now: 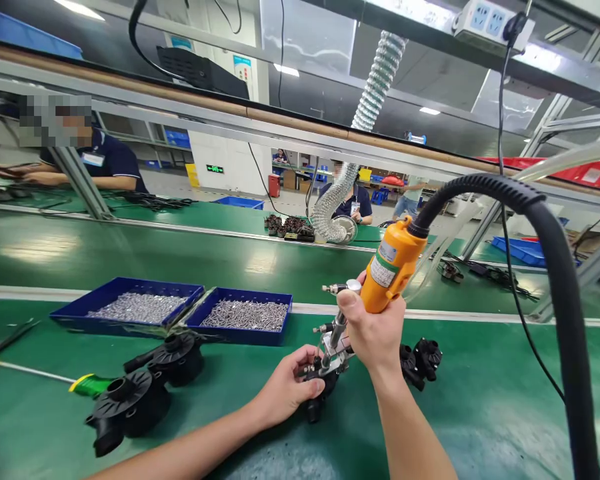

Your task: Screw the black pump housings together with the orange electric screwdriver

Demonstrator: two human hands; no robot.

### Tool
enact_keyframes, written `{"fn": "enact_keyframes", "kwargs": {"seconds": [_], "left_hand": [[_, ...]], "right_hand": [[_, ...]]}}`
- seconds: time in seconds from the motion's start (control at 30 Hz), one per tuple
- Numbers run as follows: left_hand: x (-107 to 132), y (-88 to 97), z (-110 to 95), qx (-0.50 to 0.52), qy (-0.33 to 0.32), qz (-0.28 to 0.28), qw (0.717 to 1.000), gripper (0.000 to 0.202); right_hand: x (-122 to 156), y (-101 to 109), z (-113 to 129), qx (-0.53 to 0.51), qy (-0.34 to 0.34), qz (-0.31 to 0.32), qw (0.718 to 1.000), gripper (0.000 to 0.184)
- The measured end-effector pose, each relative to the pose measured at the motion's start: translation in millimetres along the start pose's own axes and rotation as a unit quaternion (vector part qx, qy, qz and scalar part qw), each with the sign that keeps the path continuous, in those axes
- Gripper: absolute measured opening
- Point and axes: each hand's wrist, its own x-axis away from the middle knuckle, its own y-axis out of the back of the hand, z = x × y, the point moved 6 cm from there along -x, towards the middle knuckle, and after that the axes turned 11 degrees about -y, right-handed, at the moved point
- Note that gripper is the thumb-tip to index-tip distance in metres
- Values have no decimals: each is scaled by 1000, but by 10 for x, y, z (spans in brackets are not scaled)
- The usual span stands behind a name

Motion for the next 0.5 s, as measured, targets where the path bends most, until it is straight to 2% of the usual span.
{"fn": "enact_keyframes", "kwargs": {"seconds": [0.13, 0.23, 0.3, 0.4, 0.5], "left_hand": [[6, 7, 55, 2, -7, 3, 1000, 47], [39, 9, 119, 6, -17, 11, 1000, 44], [57, 27, 145, 13, -24, 9, 1000, 40], [53, 70, 103, 35, -52, 6, 998, 38], [37, 58, 66, 73, -45, 45, 995, 35]], "right_hand": [[33, -40, 49, 31, 19, -20, 999, 51], [39, 5, 43, 18, -2, -27, 999, 52], [43, 119, 75, 14, -9, -32, 999, 55], [79, 414, 264, 23, 31, -68, 997, 61], [137, 675, 521, 17, 82, -108, 991, 66]]}}
